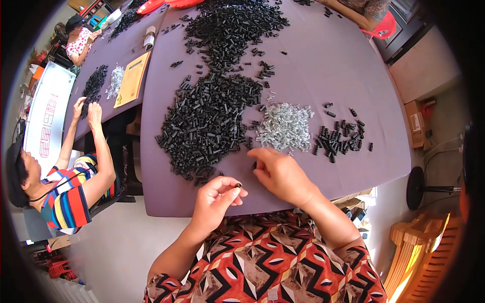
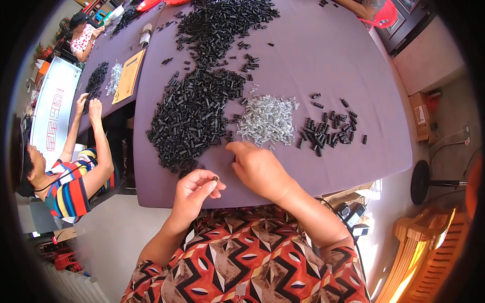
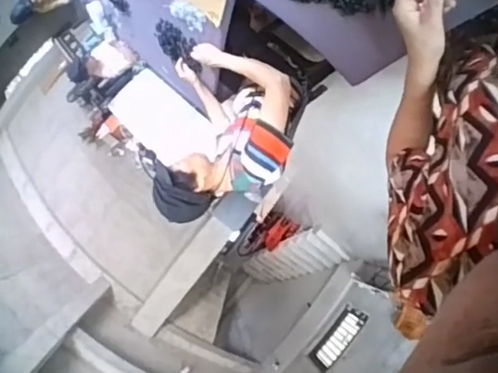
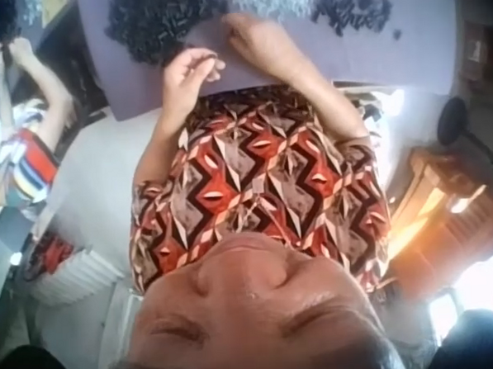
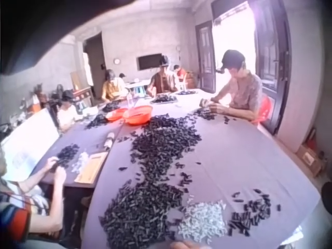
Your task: Manually assembling small clear and black plastic components at a workshop table.
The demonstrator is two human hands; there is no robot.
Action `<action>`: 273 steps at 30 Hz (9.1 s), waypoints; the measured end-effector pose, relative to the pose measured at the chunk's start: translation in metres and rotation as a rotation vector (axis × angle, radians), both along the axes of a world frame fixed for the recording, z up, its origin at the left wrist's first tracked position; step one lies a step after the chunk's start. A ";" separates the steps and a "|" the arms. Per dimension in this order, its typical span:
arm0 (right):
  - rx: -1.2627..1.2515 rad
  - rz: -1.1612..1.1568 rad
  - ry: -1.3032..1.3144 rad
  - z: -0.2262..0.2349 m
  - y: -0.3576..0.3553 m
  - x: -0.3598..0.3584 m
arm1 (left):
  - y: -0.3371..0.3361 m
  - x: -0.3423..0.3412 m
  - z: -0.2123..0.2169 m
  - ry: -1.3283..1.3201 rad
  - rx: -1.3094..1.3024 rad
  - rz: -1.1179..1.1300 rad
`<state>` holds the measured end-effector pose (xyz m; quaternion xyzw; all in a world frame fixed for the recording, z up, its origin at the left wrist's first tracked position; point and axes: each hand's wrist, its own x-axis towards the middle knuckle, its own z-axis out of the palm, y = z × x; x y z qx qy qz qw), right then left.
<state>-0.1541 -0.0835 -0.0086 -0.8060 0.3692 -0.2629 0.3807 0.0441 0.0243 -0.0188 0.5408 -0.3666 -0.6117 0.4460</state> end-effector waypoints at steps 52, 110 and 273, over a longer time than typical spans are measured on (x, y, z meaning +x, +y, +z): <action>0.180 0.311 -0.235 0.013 0.004 -0.024 | -0.016 -0.015 0.015 0.147 0.133 -0.139; -0.473 -0.282 0.184 -0.006 -0.011 -0.076 | -0.035 0.031 0.007 -1.289 -0.648 -0.048; -0.548 -0.173 0.140 -0.015 -0.016 -0.012 | -0.025 0.043 0.005 -1.274 -0.621 0.019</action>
